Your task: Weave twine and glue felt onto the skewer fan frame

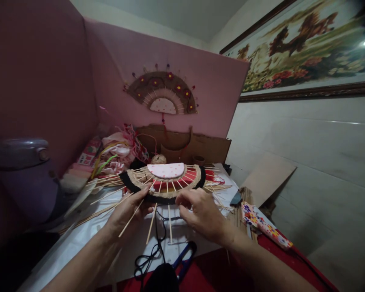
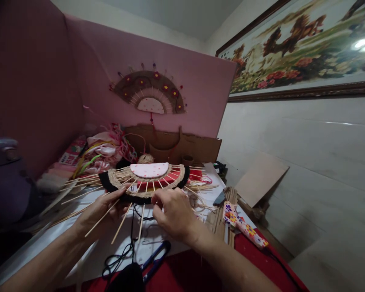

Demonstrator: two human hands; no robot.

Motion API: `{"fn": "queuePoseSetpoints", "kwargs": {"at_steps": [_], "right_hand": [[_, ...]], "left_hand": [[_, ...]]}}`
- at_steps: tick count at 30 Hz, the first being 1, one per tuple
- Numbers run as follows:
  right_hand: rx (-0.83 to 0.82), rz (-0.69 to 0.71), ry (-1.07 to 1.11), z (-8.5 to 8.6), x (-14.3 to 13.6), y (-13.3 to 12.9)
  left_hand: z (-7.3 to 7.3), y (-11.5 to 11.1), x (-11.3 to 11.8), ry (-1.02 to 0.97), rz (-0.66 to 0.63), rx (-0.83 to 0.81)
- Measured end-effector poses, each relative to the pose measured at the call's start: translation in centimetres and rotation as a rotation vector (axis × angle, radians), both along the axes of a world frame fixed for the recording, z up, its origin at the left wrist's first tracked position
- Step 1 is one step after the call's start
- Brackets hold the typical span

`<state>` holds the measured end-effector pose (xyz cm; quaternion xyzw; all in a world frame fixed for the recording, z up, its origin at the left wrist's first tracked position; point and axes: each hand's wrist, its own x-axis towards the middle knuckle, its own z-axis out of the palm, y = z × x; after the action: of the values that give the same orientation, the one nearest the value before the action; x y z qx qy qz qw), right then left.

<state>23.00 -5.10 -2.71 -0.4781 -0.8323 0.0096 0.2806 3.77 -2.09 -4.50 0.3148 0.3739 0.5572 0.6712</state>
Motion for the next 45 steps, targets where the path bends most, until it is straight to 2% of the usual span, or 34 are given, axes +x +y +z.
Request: {"fn": "queuePoseSetpoints", "kwargs": {"at_steps": [3, 6, 12, 18, 21, 25, 28, 34, 41, 45], "right_hand": [[-0.008, -0.014, -0.192, 0.2, 0.2, 0.6], [-0.002, -0.015, -0.262, 0.4, 0.1, 0.8], [0.043, 0.097, -0.163, 1.1, -1.2, 1.4], [0.041, 0.161, -0.121, 1.4, -2.0, 2.3], [0.031, 0.16, -0.066, 2.1, -1.6, 2.7], [-0.021, 0.096, 0.111, 2.8, -0.4, 3.5], [-0.103, 0.092, 0.17, 2.5, 0.4, 3.9], [-0.15, 0.092, 0.092, 1.2, 0.3, 3.3], [0.004, 0.169, -0.079, 1.3, -0.5, 2.6], [0.076, 0.164, -0.175, 1.5, -0.8, 2.4]], "left_hand": [[-0.6, -0.2, 0.4, 0.041, 0.045, -0.057], [-1.2, -0.6, 1.0, 0.042, 0.042, -0.1], [-1.2, -1.4, 1.8, -0.104, -0.034, -0.072], [-1.2, -1.5, 1.5, -0.198, -0.043, -0.034], [-1.4, -1.5, 1.6, -0.178, -0.048, -0.043], [-1.6, -1.5, 1.7, -0.145, -0.024, -0.079], [-1.5, -1.5, 1.8, -0.129, -0.007, -0.107], [-1.1, -1.8, 2.0, -0.134, -0.024, -0.13], [-1.2, -2.2, 2.3, -0.167, -0.064, -0.013], [-1.6, -2.4, 2.6, -0.146, -0.087, 0.132]]}}
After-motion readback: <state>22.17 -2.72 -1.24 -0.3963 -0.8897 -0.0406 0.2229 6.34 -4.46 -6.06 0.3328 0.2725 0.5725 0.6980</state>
